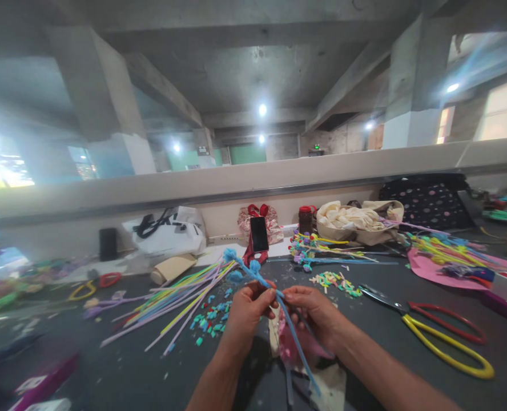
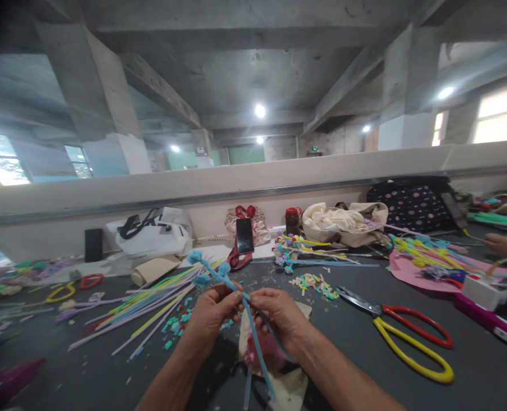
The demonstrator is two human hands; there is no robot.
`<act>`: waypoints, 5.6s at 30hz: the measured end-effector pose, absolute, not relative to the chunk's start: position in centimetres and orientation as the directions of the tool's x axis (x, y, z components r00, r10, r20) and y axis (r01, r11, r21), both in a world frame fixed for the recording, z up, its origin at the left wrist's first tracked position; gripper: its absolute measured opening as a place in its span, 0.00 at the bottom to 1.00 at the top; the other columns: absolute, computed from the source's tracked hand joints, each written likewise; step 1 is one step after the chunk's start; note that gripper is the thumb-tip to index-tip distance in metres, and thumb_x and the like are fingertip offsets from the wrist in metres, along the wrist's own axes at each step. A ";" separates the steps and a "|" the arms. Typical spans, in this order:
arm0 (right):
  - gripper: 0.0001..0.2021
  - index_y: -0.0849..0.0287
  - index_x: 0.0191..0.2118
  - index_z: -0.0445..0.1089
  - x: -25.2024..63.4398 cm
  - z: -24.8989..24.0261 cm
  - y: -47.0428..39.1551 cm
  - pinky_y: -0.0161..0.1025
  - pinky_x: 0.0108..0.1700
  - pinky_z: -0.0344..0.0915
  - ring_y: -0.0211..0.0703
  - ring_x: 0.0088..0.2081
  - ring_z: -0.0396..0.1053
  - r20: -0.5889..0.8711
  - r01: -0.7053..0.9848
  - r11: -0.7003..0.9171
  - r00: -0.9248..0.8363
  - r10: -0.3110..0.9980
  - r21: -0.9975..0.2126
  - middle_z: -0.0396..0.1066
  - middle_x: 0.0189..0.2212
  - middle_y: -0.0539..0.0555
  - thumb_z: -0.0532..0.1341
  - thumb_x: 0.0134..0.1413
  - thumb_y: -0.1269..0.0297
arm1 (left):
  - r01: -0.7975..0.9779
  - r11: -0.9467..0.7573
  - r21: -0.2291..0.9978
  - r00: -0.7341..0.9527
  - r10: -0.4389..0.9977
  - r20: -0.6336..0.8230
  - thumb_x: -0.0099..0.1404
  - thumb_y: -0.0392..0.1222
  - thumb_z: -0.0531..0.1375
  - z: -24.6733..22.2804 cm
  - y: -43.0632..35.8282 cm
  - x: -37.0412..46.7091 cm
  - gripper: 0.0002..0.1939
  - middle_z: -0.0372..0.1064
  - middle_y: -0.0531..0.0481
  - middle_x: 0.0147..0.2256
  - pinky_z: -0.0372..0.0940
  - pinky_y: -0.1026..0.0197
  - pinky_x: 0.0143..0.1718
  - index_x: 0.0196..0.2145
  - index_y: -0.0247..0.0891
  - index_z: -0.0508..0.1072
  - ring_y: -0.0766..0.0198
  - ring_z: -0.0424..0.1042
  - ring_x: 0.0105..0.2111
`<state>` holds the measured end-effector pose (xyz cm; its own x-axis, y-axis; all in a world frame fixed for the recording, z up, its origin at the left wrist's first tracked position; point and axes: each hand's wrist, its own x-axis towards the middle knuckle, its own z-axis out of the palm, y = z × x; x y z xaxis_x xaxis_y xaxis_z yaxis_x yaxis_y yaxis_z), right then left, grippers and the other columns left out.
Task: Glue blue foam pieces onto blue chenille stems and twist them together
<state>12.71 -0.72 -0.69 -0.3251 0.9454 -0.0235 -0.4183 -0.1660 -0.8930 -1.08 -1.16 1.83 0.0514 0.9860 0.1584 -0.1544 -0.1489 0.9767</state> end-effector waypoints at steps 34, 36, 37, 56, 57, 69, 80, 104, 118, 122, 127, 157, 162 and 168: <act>0.10 0.63 0.22 0.65 13.1 -1.9 -0.3 0.27 0.16 0.53 0.30 0.14 0.59 0.098 -0.240 0.019 -0.323 0.941 -0.971 0.64 0.14 0.46 0.64 0.38 0.62 | -0.129 -0.076 0.989 0.163 0.982 0.097 0.47 0.39 0.60 1.1 -0.2 -1.8 0.08 0.62 0.56 0.15 0.52 0.70 0.16 0.26 0.33 0.69 0.73 0.59 0.15; 0.09 0.63 0.21 0.66 12.9 -1.6 -0.4 0.28 0.17 0.54 0.29 0.14 0.58 0.138 -0.202 0.081 -0.287 0.948 -0.976 0.63 0.14 0.45 0.63 0.39 0.63 | -0.131 -0.070 0.989 0.158 0.983 0.090 0.47 0.39 0.60 1.0 -0.1 -1.8 0.08 0.62 0.57 0.15 0.53 0.70 0.16 0.27 0.33 0.69 0.73 0.59 0.15; 0.08 0.63 0.21 0.66 12.8 -1.5 -0.5 0.28 0.18 0.54 0.30 0.15 0.58 0.177 -0.154 0.140 -0.256 0.950 -0.978 0.63 0.14 0.45 0.62 0.40 0.64 | -0.135 -0.064 0.989 0.152 0.985 0.085 0.47 0.39 0.60 1.0 -0.1 -1.8 0.08 0.62 0.57 0.15 0.53 0.70 0.16 0.27 0.33 0.69 0.73 0.59 0.15; 0.13 0.60 0.45 0.61 12.9 -1.7 -1.4 0.35 0.31 0.65 0.42 0.35 0.68 0.755 0.663 0.742 -0.434 0.492 -0.102 0.68 0.35 0.58 0.51 0.52 0.73 | -0.240 0.046 0.970 0.160 0.987 -0.007 0.43 0.42 0.63 0.3 0.2 -1.5 0.11 0.61 0.57 0.14 0.51 0.72 0.14 0.23 0.32 0.67 0.75 0.58 0.13; 0.13 0.61 0.44 0.61 13.0 -1.6 -1.4 0.34 0.31 0.65 0.42 0.35 0.68 0.760 0.660 0.746 -0.440 0.478 -0.087 0.68 0.35 0.58 0.51 0.52 0.73 | -0.248 0.054 0.967 0.165 0.986 -0.012 0.43 0.42 0.63 0.4 0.1 -1.4 0.11 0.61 0.57 0.14 0.51 0.72 0.14 0.23 0.33 0.67 0.75 0.58 0.14; 0.11 0.60 0.40 0.66 13.6 -0.9 -1.5 0.35 0.33 0.63 0.40 0.32 0.68 0.766 0.653 0.745 -0.407 0.498 -0.137 0.70 0.30 0.57 0.49 0.56 0.69 | -0.291 0.050 0.955 0.192 0.981 0.007 0.44 0.42 0.63 0.4 -0.6 -0.6 0.10 0.62 0.56 0.15 0.49 0.71 0.15 0.20 0.33 0.68 0.75 0.58 0.15; 0.13 0.60 0.22 0.61 12.3 -0.4 -1.1 0.28 0.16 0.51 0.30 0.13 0.55 0.335 -0.053 0.332 -0.096 0.937 -0.942 0.56 0.11 0.43 0.55 0.49 0.57 | -0.180 -0.166 0.970 0.051 0.983 0.178 0.44 0.41 0.62 1.6 -1.9 -0.1 0.07 0.59 0.58 0.14 0.49 0.68 0.19 0.20 0.34 0.72 0.74 0.52 0.15; 0.11 0.61 0.21 0.63 12.5 0.0 -1.1 0.26 0.13 0.51 0.29 0.13 0.57 0.418 -0.015 0.417 -0.038 0.908 -0.909 0.59 0.12 0.44 0.57 0.46 0.60 | -0.197 -0.017 0.980 0.241 0.968 0.065 0.46 0.42 0.62 1.2 -1.4 -0.6 0.13 0.66 0.53 0.23 0.53 0.69 0.20 0.32 0.35 0.72 0.71 0.62 0.22; 0.07 0.59 0.30 0.70 16.2 1.7 -1.3 0.34 0.35 0.60 0.39 0.32 0.64 0.555 0.282 0.689 -0.428 0.714 -0.668 0.68 0.28 0.51 0.57 0.49 0.63 | -0.251 0.481 0.840 0.563 0.778 -0.277 0.46 0.45 0.62 0.6 -1.0 -1.1 0.12 0.67 0.50 0.15 0.53 0.71 0.12 0.22 0.30 0.70 0.71 0.63 0.12; 0.06 0.58 0.31 0.70 16.7 2.3 -1.4 0.35 0.40 0.58 0.38 0.35 0.64 0.611 0.340 0.779 -0.485 0.626 -0.527 0.69 0.31 0.51 0.56 0.51 0.66 | -0.236 0.483 0.843 0.620 0.743 -0.252 0.46 0.40 0.63 0.2 -1.1 -0.5 0.10 0.68 0.49 0.17 0.56 0.71 0.14 0.24 0.29 0.70 0.71 0.65 0.14; 0.05 0.58 0.31 0.69 17.0 2.5 -1.4 0.36 0.40 0.59 0.39 0.36 0.64 0.603 0.307 0.787 -0.513 0.611 -0.535 0.68 0.32 0.51 0.57 0.50 0.65 | -0.283 0.453 0.846 0.609 0.766 -0.206 0.46 0.38 0.62 -0.1 -1.5 0.0 0.08 0.65 0.52 0.15 0.53 0.72 0.13 0.22 0.31 0.68 0.75 0.60 0.11; 0.10 0.62 0.19 0.62 16.3 1.2 -0.4 0.29 0.20 0.49 0.30 0.19 0.52 0.242 0.177 0.342 -0.424 0.873 -0.923 0.55 0.16 0.44 0.60 0.42 0.63 | -0.105 0.225 0.969 0.465 0.872 -0.152 0.44 0.49 0.62 0.0 -1.9 0.2 0.15 0.58 0.57 0.11 0.47 0.70 0.13 0.19 0.33 0.65 0.74 0.55 0.10; 0.04 0.60 0.31 0.68 16.1 1.6 -1.0 0.38 0.38 0.58 0.41 0.36 0.64 0.623 0.421 0.672 -0.269 0.734 -0.610 0.68 0.31 0.52 0.58 0.46 0.69 | -0.248 0.330 0.911 0.438 0.877 -0.199 0.42 0.41 0.63 0.0 -1.3 0.2 0.11 0.63 0.54 0.14 0.52 0.70 0.16 0.20 0.33 0.66 0.73 0.59 0.13; 0.10 0.54 0.38 0.67 16.0 1.5 -1.0 0.42 0.45 0.55 0.42 0.44 0.61 0.755 0.524 0.842 -0.502 0.423 -0.124 0.68 0.41 0.53 0.56 0.48 0.72 | -0.381 0.401 0.833 0.497 0.849 -0.181 0.46 0.35 0.59 0.5 -1.3 -0.2 0.05 0.62 0.57 0.13 0.53 0.70 0.17 0.22 0.35 0.64 0.74 0.59 0.12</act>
<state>15.98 -0.96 1.53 -0.5016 0.4230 0.7546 0.5243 0.8425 -0.1238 -0.19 -1.34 0.51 0.4971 0.8486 -0.1810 -0.3811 0.4010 0.8331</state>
